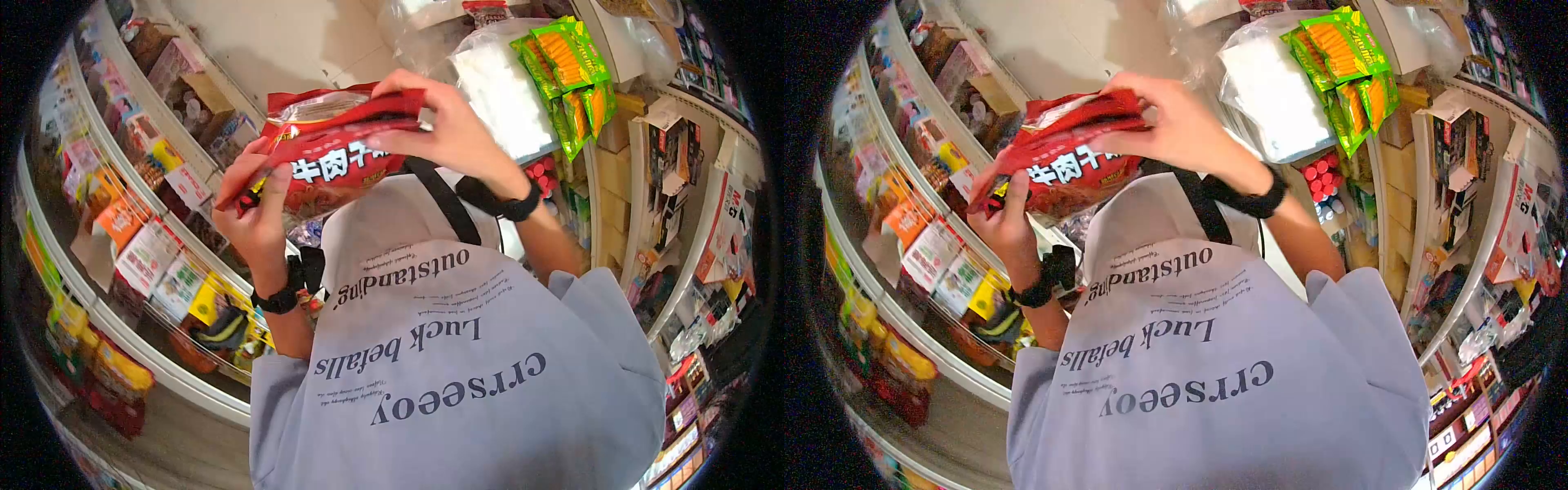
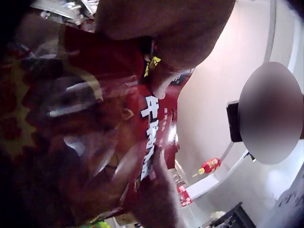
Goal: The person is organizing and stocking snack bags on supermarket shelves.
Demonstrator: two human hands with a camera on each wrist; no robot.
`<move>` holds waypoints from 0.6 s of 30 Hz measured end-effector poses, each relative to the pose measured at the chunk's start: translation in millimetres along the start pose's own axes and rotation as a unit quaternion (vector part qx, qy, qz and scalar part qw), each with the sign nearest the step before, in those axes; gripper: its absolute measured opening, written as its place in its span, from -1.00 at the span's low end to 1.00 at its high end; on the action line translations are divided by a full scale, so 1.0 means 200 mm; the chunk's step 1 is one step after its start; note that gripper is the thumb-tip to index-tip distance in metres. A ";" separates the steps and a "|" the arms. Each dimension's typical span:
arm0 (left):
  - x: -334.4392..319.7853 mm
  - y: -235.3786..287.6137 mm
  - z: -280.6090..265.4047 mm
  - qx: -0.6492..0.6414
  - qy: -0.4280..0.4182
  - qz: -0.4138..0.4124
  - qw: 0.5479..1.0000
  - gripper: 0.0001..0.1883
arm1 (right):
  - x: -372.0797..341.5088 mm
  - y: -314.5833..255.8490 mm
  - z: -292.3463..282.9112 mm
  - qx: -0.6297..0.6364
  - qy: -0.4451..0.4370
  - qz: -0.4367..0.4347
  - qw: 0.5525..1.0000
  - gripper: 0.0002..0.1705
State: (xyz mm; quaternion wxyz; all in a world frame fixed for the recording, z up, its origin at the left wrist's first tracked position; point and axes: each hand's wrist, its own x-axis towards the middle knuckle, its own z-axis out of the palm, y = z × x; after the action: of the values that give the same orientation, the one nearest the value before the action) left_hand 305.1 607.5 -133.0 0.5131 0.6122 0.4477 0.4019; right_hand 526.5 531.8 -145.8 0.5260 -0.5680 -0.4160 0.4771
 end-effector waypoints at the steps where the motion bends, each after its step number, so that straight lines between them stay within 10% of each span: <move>1: 0.06 -0.01 -0.02 0.013 -0.056 0.043 0.997 -0.83 | 0.01 -0.03 -0.05 -0.066 -0.050 0.024 0.996 -0.53; 3: 0.19 -0.01 -0.01 0.068 -0.147 0.089 0.983 -0.81 | 0.05 -0.10 -0.12 0.011 -0.056 0.062 0.996 -0.47; 6: 0.37 -0.02 0.08 0.171 -0.290 0.165 0.927 -0.68 | 0.09 -0.15 -0.20 -0.265 -0.059 -0.061 0.961 -0.44; 12: 0.71 -0.15 0.45 0.138 -0.434 0.163 0.875 -0.67 | 0.30 0.02 -0.29 -0.429 -0.151 0.098 0.885 -0.66; 18: 1.02 -0.24 1.06 0.208 -0.344 0.124 0.907 -0.42 | 0.50 0.32 -0.75 -0.453 -0.022 0.145 0.879 -0.69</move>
State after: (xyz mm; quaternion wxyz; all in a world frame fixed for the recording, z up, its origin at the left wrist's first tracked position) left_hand 556.6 750.1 -205.7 0.4424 0.8559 0.2372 0.1241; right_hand 690.7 593.6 -220.9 0.1270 -0.7877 -0.5113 0.3195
